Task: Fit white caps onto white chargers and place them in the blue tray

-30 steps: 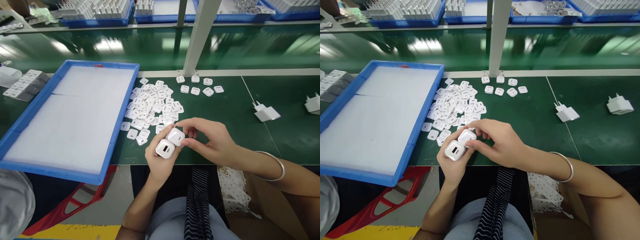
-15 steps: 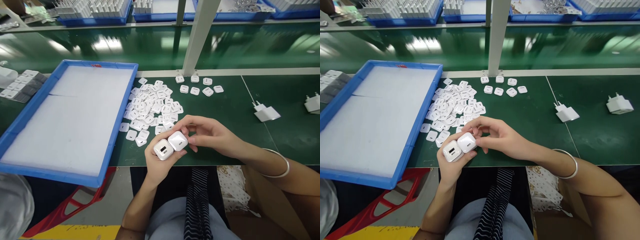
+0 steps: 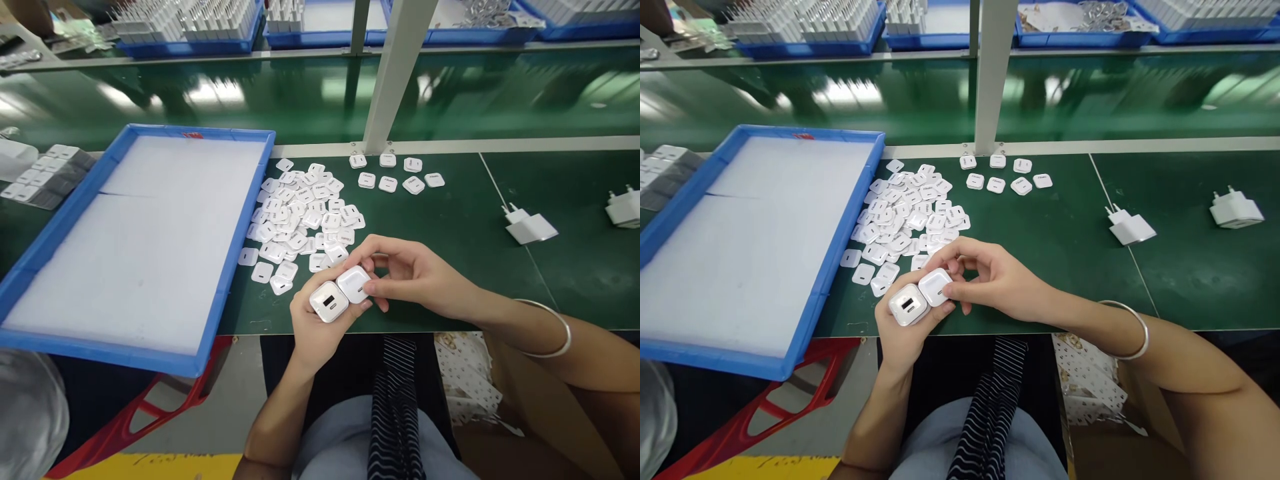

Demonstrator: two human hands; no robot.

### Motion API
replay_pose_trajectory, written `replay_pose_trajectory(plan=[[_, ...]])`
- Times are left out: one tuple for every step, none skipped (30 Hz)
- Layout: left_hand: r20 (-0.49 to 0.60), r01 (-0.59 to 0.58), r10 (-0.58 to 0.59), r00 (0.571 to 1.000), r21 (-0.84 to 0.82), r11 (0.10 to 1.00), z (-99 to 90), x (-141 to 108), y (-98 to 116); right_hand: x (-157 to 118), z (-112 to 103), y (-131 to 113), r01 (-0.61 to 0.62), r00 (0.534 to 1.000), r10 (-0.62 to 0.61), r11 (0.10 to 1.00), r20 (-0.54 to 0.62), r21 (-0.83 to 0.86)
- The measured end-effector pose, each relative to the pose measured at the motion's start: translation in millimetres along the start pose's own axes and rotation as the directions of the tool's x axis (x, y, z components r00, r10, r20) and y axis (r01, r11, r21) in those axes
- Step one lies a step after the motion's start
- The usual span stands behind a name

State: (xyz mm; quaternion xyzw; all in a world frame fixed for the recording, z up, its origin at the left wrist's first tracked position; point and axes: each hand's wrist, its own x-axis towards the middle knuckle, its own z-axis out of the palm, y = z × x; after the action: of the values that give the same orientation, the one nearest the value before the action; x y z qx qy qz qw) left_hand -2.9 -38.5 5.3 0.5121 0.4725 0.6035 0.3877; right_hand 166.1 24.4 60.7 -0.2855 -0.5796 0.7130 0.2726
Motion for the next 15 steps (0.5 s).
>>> replay_pose_trajectory(plan=[[-0.005, -0.001, 0.001, 1.000, 0.013, 1.000, 0.1, -0.6, -0.5, 0.3, 0.1, 1.3, 0.007, 1.000, -0.007, 1.000, 0.004, 0.005], [-0.009, 0.000, 0.000, 1.000, 0.022, 1.000, 0.1, -1.1, -0.9, 0.6, 0.1, 2.5, 0.014, 1.000, -0.014, 1.000, 0.008, 0.012], [-0.010, 0.000, 0.000, 1.000, 0.024, 1.000, 0.2, -1.5, -1.2, 0.9, 0.1, 3.4, 0.019, 1.000, -0.019, 1.000, 0.009, 0.018], [-0.008, 0.001, 0.000, 1.000, 0.018, 1.000, 0.3, -1.7, -1.4, 1.1, 0.0, 4.0, 0.023, 1.000, -0.024, 0.999, 0.007, 0.021], [-0.002, 0.001, -0.001, 1.000, 0.004, 1.000, 0.5, -1.8, -1.5, 1.2, -0.1, 4.3, 0.028, 1.000, -0.028, 0.999, 0.004, 0.022], [0.005, -0.001, 0.001, 1.000, -0.011, 1.000, 0.7, -1.8, -1.5, 1.3, -0.3, 4.4, 0.033, 0.999, -0.033, 0.999, 0.002, 0.019], [0.011, -0.001, 0.001, 1.000, -0.026, 1.000, 1.0, -1.8, -1.5, 1.2, -0.4, 4.5, 0.035, 0.999, -0.035, 0.999, 0.007, 0.015], [0.017, 0.001, 0.000, 1.000, -0.040, 0.999, 1.3, -1.9, -1.6, 1.1, -0.5, 4.8, 0.032, 0.999, -0.032, 0.999, 0.016, 0.011], [0.026, 0.005, -0.004, 1.000, -0.055, 0.998, 1.7, -2.0, -1.6, 1.0, -0.5, 5.5, 0.030, 0.999, -0.030, 1.000, 0.024, 0.008], [0.037, 0.014, -0.012, 0.999, -0.068, 0.998, 2.0, -2.3, -1.8, 0.8, -0.2, 6.6, 0.028, 0.999, -0.028, 1.000, 0.025, 0.009], [0.047, 0.025, -0.021, 0.999, -0.078, 0.997, 2.4, -2.7, -1.9, 0.6, 0.3, 8.2, 0.028, 0.999, -0.028, 1.000, 0.022, 0.014], [0.055, 0.032, -0.027, 0.998, -0.083, 0.996, 2.7, -3.2, -2.0, 0.5, 1.0, 10.2, 0.033, 0.999, -0.033, 0.999, 0.012, 0.020], [0.055, 0.031, -0.027, 0.998, -0.080, 0.996, 3.0, -3.7, -2.0, 0.5, 1.7, 12.4, 0.047, 0.999, -0.047, 0.999, -0.001, 0.027], [0.048, 0.023, -0.020, 0.999, -0.069, 0.997, 3.3, -4.2, -1.9, 0.5, 2.4, 14.5, 0.069, 0.998, -0.069, 0.997, -0.015, 0.032], [0.034, 0.010, -0.009, 0.999, -0.054, 0.998, 3.6, -4.7, -1.6, 0.8, 2.8, 16.5, 0.093, 0.995, -0.092, 0.995, -0.027, 0.028]])
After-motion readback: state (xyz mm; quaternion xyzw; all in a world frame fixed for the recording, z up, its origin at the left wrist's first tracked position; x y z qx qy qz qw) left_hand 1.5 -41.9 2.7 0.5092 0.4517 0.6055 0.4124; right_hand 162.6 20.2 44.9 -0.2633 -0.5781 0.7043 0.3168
